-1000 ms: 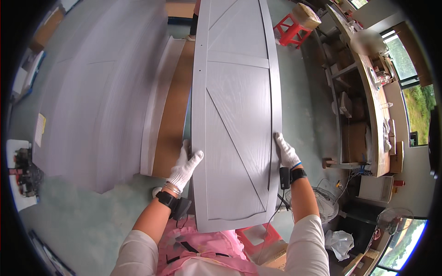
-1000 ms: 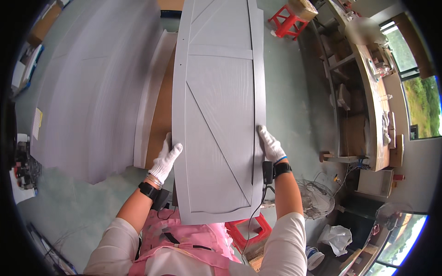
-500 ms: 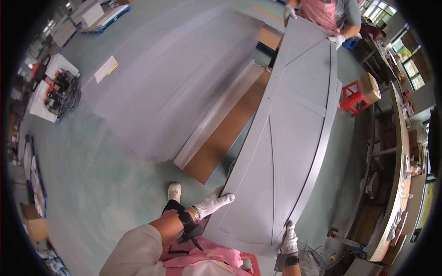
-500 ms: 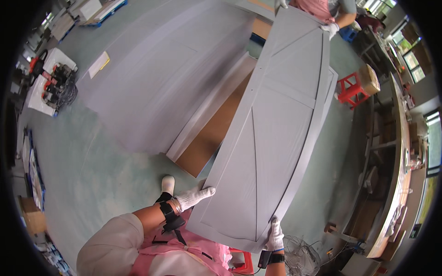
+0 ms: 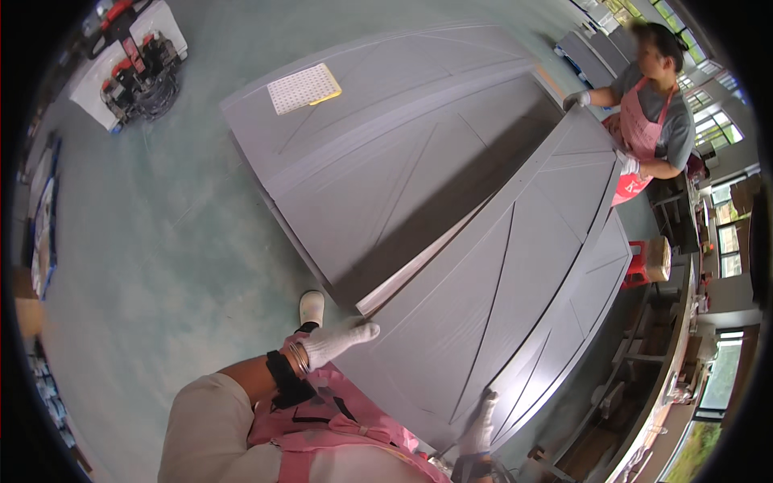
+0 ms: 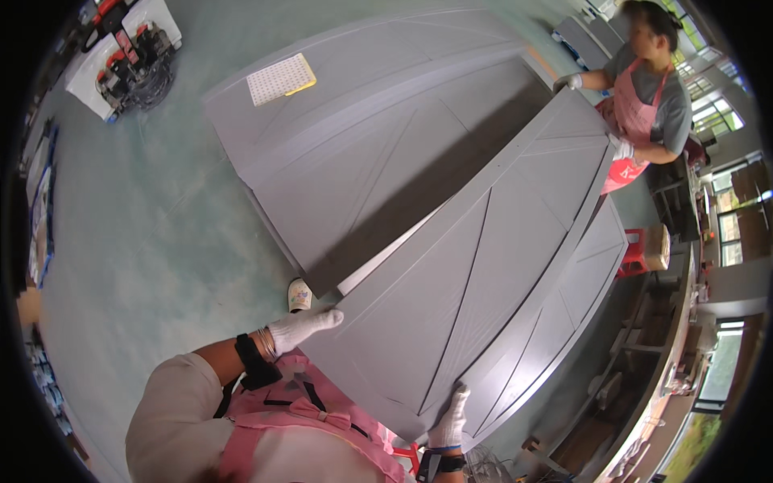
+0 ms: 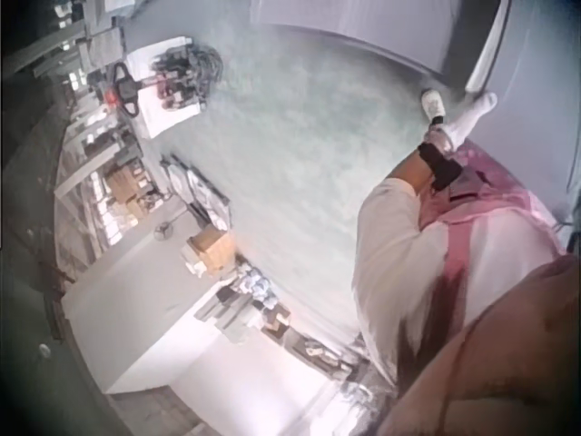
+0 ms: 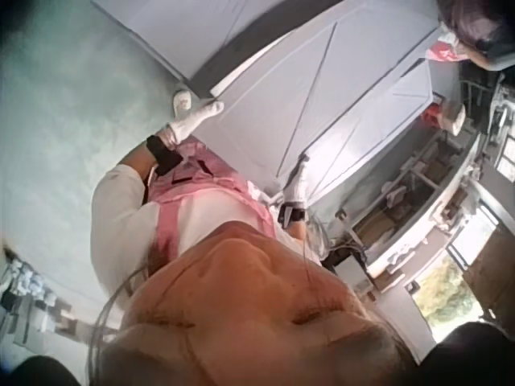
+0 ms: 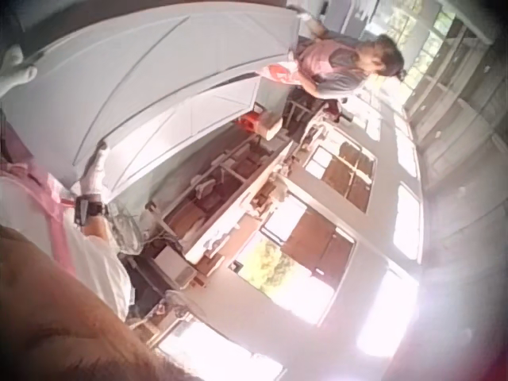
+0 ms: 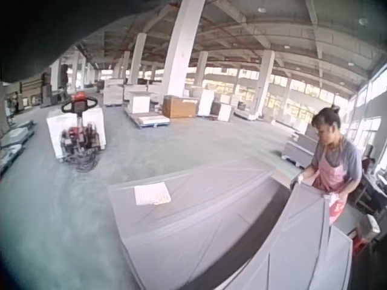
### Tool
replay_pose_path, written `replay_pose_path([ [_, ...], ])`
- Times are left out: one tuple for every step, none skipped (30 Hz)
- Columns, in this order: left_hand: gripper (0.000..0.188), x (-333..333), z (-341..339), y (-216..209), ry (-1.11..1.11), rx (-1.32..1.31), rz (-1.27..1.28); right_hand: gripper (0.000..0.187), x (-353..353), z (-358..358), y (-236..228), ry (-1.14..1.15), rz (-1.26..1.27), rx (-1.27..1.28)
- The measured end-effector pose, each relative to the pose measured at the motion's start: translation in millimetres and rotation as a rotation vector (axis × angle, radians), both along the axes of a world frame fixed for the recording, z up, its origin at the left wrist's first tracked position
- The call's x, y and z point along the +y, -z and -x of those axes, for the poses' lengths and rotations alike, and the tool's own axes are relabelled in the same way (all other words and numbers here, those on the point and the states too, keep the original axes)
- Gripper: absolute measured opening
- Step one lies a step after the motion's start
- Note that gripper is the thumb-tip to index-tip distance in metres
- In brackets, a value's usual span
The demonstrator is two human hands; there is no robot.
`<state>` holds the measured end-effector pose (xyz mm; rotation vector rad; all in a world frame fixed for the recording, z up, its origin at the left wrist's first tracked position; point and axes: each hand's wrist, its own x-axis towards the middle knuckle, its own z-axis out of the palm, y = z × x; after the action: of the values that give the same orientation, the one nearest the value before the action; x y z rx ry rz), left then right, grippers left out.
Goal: The recorder organizes and inspects grey furniture panels, cleaning surface imperfections with a cloth and a scraper tool.
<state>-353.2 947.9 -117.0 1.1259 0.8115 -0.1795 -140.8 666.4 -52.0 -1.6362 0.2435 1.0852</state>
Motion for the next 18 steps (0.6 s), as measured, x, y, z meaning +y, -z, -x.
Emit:
replay_pose_path([
  [0.084, 29.5, 8.2, 10.3, -0.019, 0.024, -0.025, 0.089, 31.1, 18.3, -3.3, -0.024, 0.032, 0.038],
  [0.087, 59.9, 18.9, 19.9, -0.036, 0.056, -0.055, 0.091, 63.0, 37.4, -4.6, -0.045, 0.061, 0.084],
  [0.09, 90.1, 22.8, 22.2, -0.044, 0.092, -0.084, 0.089, 74.4, 48.7, 23.8, 0.035, 0.011, 0.128],
  [0.092, 117.2, 27.4, 25.5, -0.046, 0.134, -0.112, 0.087, 82.2, 58.1, 51.0, 0.121, -0.038, 0.176],
  [0.093, 140.1, 32.0, 33.0, -0.081, 0.112, -0.092, 0.088, 117.2, 64.0, 41.5, 0.081, -0.028, 0.199],
  [0.092, 156.4, 31.0, 33.7, -0.11, 0.117, -0.059, 0.085, 145.3, 69.3, 41.6, 0.108, 0.055, 0.148],
  [0.09, 176.3, 32.6, 37.1, -0.141, 0.12, -0.026, 0.084, 159.7, 69.7, 52.4, 0.112, -0.001, 0.125],
  [0.088, 194.6, 33.9, 43.5, -0.143, 0.129, -0.059, 0.082, 174.9, 68.7, 64.3, 0.113, -0.06, 0.099],
  [0.085, 212.0, 31.5, 38.5, -0.14, 0.152, -0.07, 0.083, 191.5, 68.8, 64.1, 0.105, -0.035, 0.105],
  [0.082, 226.6, 29.0, 32.0, -0.136, 0.174, -0.08, 0.085, 207.5, 68.1, 61.9, 0.097, -0.009, 0.11],
  [0.079, 239.9, 28.0, 27.7, -0.134, 0.198, -0.095, 0.086, 221.8, 68.1, 61.3, 0.087, 0.012, 0.118],
  [0.075, 248.8, 27.9, 35.1, -0.155, 0.158, -0.078, 0.085, 232.2, 67.4, 64.3, 0.087, -0.009, 0.123],
  [0.071, 255.2, 28.4, 44.6, -0.176, 0.118, -0.061, 0.084, 240.1, 66.6, 68.5, 0.086, -0.03, 0.128],
  [0.067, 260.3, 27.9, 47.4, -0.196, 0.08, -0.045, 0.083, 242.9, 66.3, 70.8, 0.087, -0.053, 0.133],
  [0.058, 264.5, 26.6, 44.8, -0.187, 0.078, -0.053, 0.082, 241.2, 64.7, 74.8, 0.091, -0.067, 0.134],
  [0.058, 261.6, 28.0, 51.0, -0.192, 0.101, -0.086, 0.083, 239.3, 65.5, 78.4, 0.104, -0.07, 0.159],
  [0.057, 261.8, 29.3, 55.0, -0.205, 0.12, -0.123, 0.084, 242.7, 65.3, 81.5, 0.109, -0.078, 0.18],
  [0.057, 261.6, 31.1, 58.7, -0.221, 0.141, -0.161, 0.085, 245.6, 65.2, 84.1, 0.112, -0.086, 0.202],
])
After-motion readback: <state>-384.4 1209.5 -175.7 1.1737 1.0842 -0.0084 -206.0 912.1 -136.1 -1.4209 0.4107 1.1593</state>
